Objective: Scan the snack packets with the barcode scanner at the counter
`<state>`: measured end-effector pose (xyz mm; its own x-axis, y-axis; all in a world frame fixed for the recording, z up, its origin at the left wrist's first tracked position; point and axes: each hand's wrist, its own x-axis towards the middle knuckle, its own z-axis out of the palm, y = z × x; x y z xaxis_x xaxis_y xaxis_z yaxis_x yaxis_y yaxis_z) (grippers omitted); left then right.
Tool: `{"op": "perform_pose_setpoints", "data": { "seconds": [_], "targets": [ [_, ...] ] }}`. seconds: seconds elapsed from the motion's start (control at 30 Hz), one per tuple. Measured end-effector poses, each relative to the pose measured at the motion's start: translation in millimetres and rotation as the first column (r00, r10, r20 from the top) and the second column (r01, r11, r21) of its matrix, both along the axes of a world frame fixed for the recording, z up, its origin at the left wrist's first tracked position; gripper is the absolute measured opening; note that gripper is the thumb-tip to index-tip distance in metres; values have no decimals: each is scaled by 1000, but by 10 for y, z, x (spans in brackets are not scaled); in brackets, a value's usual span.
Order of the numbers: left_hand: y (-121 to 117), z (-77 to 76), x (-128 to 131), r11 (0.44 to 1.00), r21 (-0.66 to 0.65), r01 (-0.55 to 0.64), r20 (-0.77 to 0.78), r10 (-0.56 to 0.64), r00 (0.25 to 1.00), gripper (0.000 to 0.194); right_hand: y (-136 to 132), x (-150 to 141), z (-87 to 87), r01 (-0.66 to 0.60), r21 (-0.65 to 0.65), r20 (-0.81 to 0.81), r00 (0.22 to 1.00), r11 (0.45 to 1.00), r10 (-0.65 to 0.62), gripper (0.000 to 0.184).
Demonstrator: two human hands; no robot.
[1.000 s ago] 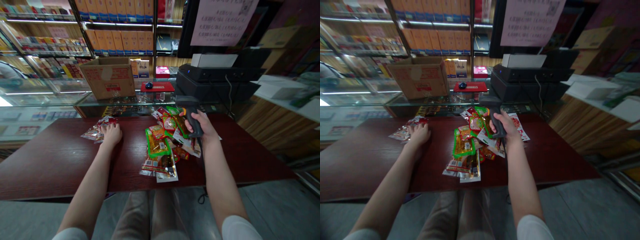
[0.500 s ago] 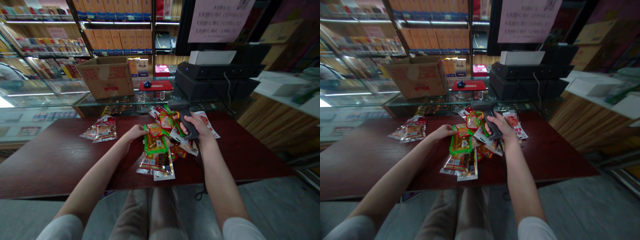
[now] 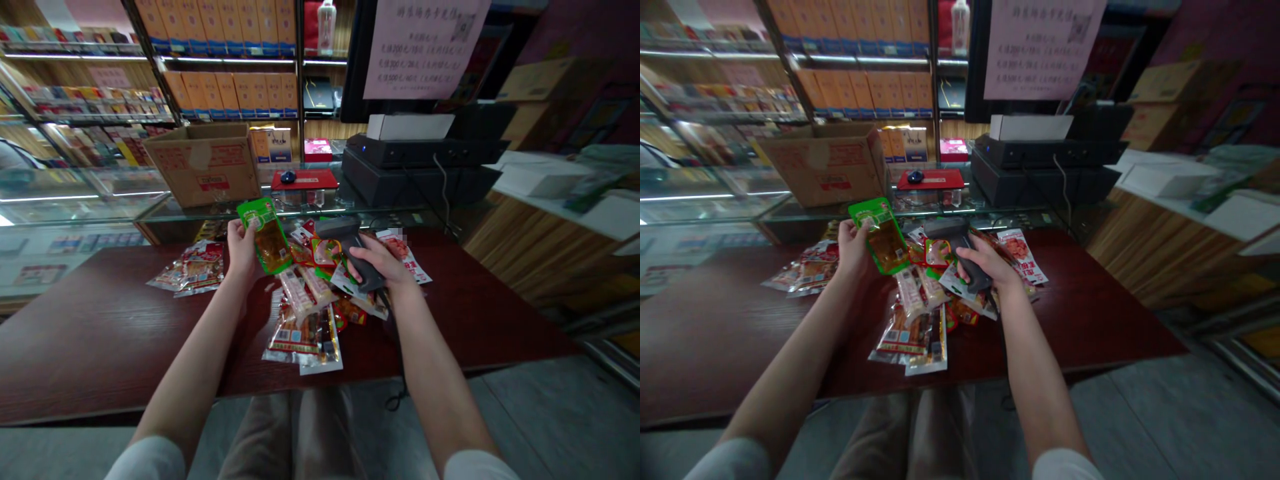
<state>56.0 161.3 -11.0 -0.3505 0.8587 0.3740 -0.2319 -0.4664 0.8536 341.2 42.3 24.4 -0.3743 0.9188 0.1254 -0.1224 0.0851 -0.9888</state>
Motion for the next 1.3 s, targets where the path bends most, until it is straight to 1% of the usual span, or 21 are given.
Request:
{"op": "perform_pose_setpoints", "data": {
  "seconds": [0.1, 0.2, 0.27, 0.37, 0.53, 0.63, 0.7, 0.77, 0.8, 0.87, 0.9, 0.93, 0.97, 1.0, 1.03, 1.07, 1.1, 1.13, 1.2, 1.27, 1.3],
  "targets": [
    [-8, -22, -29, 999, -27, -45, 124, 48, 991, 28, -4, -4, 1, -8, -1, 13, 1000, 1000, 8, 44],
    [-13, -47, -103, 997, -28, -72, 165, 76, 983, 28, 4, -19, -11, -10, 3, 5, 1000, 1000, 10, 49],
    [-8, -61, -172, 996, -24, -90, 152, 93, 984, 27, 11, -26, -22, -25, 6, 5, 1000, 1000, 25, 48],
    [10, -77, -252, 986, -48, -161, 110, 165, 980, 25, 13, -29, -33, -46, 8, 6, 999, 999, 46, 46],
    [48, -68, -270, 976, -70, -207, 82, 213, 974, 18, -5, -34, -22, -31, 15, -6, 1000, 999, 31, 42],
    [71, -31, -398, 946, -75, -316, 15, 318, 948, 19, -21, -35, -6, -27, 19, 6, 1000, 999, 27, 37],
    [63, -5, -586, 900, -80, -428, -116, 418, 901, 19, -29, -34, 3, -27, 22, 12, 1000, 999, 27, 37],
    [18, 10, -804, 837, -93, -540, -298, 494, 817, 18, -36, -33, 7, -31, 18, 15, 999, 999, 31, 38],
    [-18, 10, -898, 788, -102, -607, -398, 527, 751, 22, -38, -33, 7, -34, 17, 18, 999, 999, 33, 39],
    [-102, -6, -1017, 633, -126, -764, -584, 575, 573, 42, -39, -32, 7, -30, 16, 19, 999, 999, 30, 40],
    [-142, -25, -1034, 564, -117, -817, -672, 561, 483, 52, -40, -31, 6, -28, 16, 22, 999, 999, 28, 40],
    [-172, -51, -1027, 536, -89, -839, -753, 516, 409, 58, -39, -30, 5, -27, 15, 25, 999, 1000, 26, 40],
    [-190, -85, -1001, 560, -55, -826, -824, 443, 355, 60, -39, -29, 4, -27, 14, 28, 999, 1000, 27, 40],
    [-194, -127, -965, 624, -34, -780, -880, 351, 319, 58, -38, -28, 4, -29, 12, 31, 999, 1000, 28, 40],
    [-183, -175, -930, 702, -41, -711, -920, 251, 302, 54, -38, -27, 3, -31, 10, 33, 999, 999, 30, 40],
    [-162, -230, -903, 763, -73, -642, -939, 164, 302, 50, -38, -25, 4, -33, 9, 33, 999, 999, 33, 40],
    [-133, -287, -892, 795, -120, -595, -940, 101, 325, 47, -39, -25, 5, -35, 8, 32, 999, 999, 35, 40],
    [-102, -342, -899, 805, -165, -570, -929, 67, 363, 43, -40, -24, 8, -35, 7, 30, 999, 999, 35, 40],
    [-52, -434, -959, 809, -208, -551, -883, 87, 461, 32, -46, -24, 17, -34, 2, 32, 999, 999, 34, 39],
    [-36, -475, -1024, 827, -181, -533, -824, 168, 541, 25, -54, -26, 30, -33, -1, 38, 999, 999, 33, 38],
    [-41, -474, -1030, 842, -150, -518, -801, 204, 563, 23, -58, -28, 36, -34, -1, 39, 999, 999, 34, 38]
  ]
}}
